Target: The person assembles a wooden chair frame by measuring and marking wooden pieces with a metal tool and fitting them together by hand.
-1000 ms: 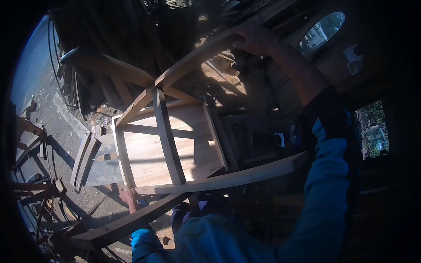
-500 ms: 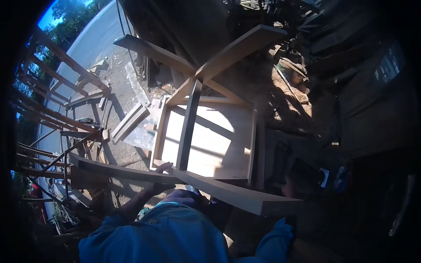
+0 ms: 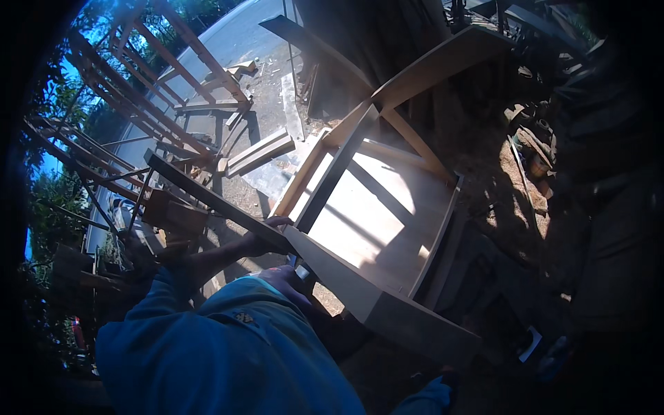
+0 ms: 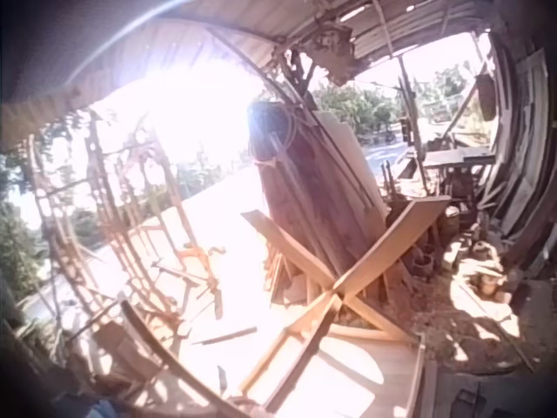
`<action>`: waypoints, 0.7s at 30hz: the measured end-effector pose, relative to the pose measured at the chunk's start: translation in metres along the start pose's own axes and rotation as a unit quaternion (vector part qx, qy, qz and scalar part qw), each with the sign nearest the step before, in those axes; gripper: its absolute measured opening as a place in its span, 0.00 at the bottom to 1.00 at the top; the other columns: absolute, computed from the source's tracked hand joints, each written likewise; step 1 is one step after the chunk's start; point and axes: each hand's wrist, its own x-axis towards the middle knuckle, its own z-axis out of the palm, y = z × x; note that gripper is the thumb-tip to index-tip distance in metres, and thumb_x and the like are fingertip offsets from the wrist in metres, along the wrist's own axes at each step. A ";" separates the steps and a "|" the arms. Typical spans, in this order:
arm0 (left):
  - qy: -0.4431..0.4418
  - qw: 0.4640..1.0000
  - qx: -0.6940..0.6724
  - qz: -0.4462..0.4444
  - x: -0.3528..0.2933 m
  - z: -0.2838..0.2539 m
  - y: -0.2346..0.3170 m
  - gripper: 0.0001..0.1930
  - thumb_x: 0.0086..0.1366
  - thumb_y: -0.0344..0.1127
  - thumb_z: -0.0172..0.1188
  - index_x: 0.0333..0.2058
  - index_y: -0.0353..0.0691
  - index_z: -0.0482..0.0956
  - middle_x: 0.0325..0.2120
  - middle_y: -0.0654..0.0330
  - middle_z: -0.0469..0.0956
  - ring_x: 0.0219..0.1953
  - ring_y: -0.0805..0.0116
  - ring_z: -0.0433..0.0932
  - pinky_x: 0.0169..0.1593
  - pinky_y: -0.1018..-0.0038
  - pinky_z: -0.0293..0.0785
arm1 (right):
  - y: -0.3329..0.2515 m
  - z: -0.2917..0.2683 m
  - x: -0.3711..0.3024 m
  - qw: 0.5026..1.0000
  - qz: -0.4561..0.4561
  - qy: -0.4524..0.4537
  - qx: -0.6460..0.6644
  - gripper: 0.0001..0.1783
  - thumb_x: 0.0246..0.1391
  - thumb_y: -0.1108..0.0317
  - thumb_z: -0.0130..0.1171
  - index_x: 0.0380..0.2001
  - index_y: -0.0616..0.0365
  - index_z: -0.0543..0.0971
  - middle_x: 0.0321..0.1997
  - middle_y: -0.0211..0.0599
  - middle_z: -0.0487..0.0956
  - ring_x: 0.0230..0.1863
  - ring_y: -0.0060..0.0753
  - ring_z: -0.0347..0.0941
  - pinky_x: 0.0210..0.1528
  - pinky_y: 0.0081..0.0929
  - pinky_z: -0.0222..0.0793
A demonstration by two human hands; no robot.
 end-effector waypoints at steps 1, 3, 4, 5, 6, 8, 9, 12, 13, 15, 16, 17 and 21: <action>0.006 1.000 0.018 0.006 0.001 -0.003 0.004 0.34 0.48 0.37 0.73 0.53 0.37 0.69 0.50 0.52 0.71 0.53 0.57 0.71 0.55 0.65 0.67 | -0.003 0.003 0.000 0.999 0.027 -0.015 0.014 0.23 0.50 0.56 0.57 0.50 0.49 0.72 0.44 0.51 0.77 0.45 0.52 0.72 0.47 0.45 0.68; 0.016 0.999 0.034 0.035 0.006 -0.003 0.004 0.32 0.47 0.39 0.73 0.51 0.37 0.70 0.49 0.52 0.72 0.52 0.56 0.71 0.54 0.65 0.68 | -0.001 0.001 -0.006 0.996 0.072 -0.035 0.032 0.22 0.51 0.57 0.57 0.49 0.50 0.73 0.43 0.49 0.77 0.43 0.49 0.72 0.44 0.43 0.67; 0.021 0.991 0.064 0.113 0.008 -0.003 -0.002 0.31 0.48 0.38 0.72 0.50 0.37 0.71 0.49 0.52 0.72 0.51 0.55 0.72 0.53 0.64 0.68 | 0.001 -0.002 -0.008 0.994 0.089 -0.043 0.039 0.22 0.51 0.57 0.57 0.49 0.51 0.73 0.43 0.48 0.77 0.42 0.47 0.71 0.43 0.42 0.67; 0.026 0.977 0.092 0.190 0.007 -0.005 -0.008 0.29 0.48 0.38 0.71 0.49 0.37 0.72 0.48 0.52 0.72 0.50 0.54 0.72 0.52 0.64 0.69 | 0.001 -0.004 -0.010 0.992 0.106 -0.049 0.044 0.21 0.51 0.57 0.57 0.49 0.51 0.73 0.42 0.47 0.76 0.41 0.46 0.71 0.42 0.41 0.67; 0.026 0.979 0.083 0.187 0.008 -0.006 -0.012 0.29 0.48 0.38 0.71 0.49 0.37 0.72 0.48 0.52 0.72 0.50 0.54 0.72 0.52 0.64 0.69 | 0.003 -0.005 -0.015 0.989 0.127 -0.054 0.053 0.21 0.52 0.58 0.57 0.48 0.51 0.73 0.41 0.46 0.76 0.40 0.44 0.70 0.41 0.40 0.66; -0.012 0.975 0.068 0.212 0.011 -0.014 -0.013 0.32 0.48 0.42 0.72 0.50 0.38 0.71 0.48 0.51 0.71 0.50 0.53 0.71 0.51 0.63 0.69 | 0.002 -0.011 -0.013 0.982 0.162 -0.049 0.079 0.20 0.52 0.59 0.57 0.48 0.52 0.74 0.40 0.44 0.76 0.38 0.41 0.69 0.39 0.37 0.65; -0.028 0.978 0.005 0.207 0.014 -0.011 -0.020 0.32 0.48 0.44 0.72 0.50 0.38 0.71 0.46 0.51 0.71 0.50 0.54 0.71 0.51 0.63 0.69 | 0.004 -0.018 -0.027 0.975 0.196 -0.048 0.099 0.19 0.53 0.59 0.57 0.47 0.53 0.74 0.40 0.43 0.76 0.36 0.40 0.69 0.37 0.36 0.65; -0.037 0.984 -0.065 0.160 0.018 -0.013 -0.022 0.32 0.50 0.46 0.70 0.50 0.37 0.70 0.46 0.51 0.71 0.48 0.54 0.71 0.51 0.62 0.67 | -0.004 -0.050 -0.035 0.930 0.312 0.008 0.195 0.18 0.53 0.60 0.57 0.46 0.54 0.75 0.38 0.40 0.76 0.33 0.35 0.68 0.34 0.33 0.63; -0.041 0.983 -0.077 0.162 0.019 -0.016 -0.021 0.32 0.51 0.47 0.69 0.50 0.37 0.70 0.46 0.51 0.71 0.48 0.54 0.71 0.51 0.62 0.66 | -0.011 -0.062 -0.037 0.906 0.346 0.040 0.241 0.17 0.54 0.61 0.57 0.46 0.54 0.75 0.37 0.39 0.76 0.32 0.34 0.67 0.33 0.31 0.63; -0.085 0.983 -0.106 0.125 0.026 -0.019 -0.026 0.26 0.55 0.45 0.63 0.50 0.39 0.71 0.46 0.55 0.73 0.52 0.57 0.71 0.58 0.60 0.59 | -0.037 -0.093 -0.050 0.840 0.409 0.120 0.336 0.16 0.54 0.62 0.57 0.45 0.55 0.75 0.36 0.38 0.75 0.30 0.31 0.66 0.30 0.29 0.62; -0.081 0.983 -0.079 0.142 0.027 -0.017 -0.029 0.26 0.55 0.44 0.62 0.50 0.40 0.71 0.46 0.55 0.73 0.52 0.58 0.71 0.58 0.61 0.59 | -0.054 -0.113 -0.062 0.802 0.435 0.160 0.376 0.16 0.55 0.62 0.57 0.45 0.55 0.75 0.35 0.37 0.75 0.29 0.29 0.66 0.29 0.28 0.62; -0.074 0.982 -0.052 0.165 0.034 -0.015 -0.034 0.25 0.56 0.43 0.62 0.51 0.41 0.71 0.46 0.56 0.73 0.52 0.59 0.71 0.58 0.61 0.59 | -0.074 -0.130 -0.073 0.762 0.456 0.205 0.412 0.15 0.55 0.62 0.57 0.44 0.56 0.76 0.35 0.36 0.75 0.28 0.28 0.65 0.28 0.27 0.61; -0.159 0.959 -0.087 0.219 0.055 -0.030 -0.030 0.22 0.59 0.41 0.58 0.50 0.38 0.70 0.46 0.50 0.73 0.49 0.50 0.73 0.59 0.55 0.59 | -0.188 -0.223 -0.163 0.674 0.500 0.284 0.463 0.13 0.56 0.64 0.57 0.43 0.58 0.76 0.32 0.32 0.75 0.24 0.22 0.64 0.23 0.22 0.60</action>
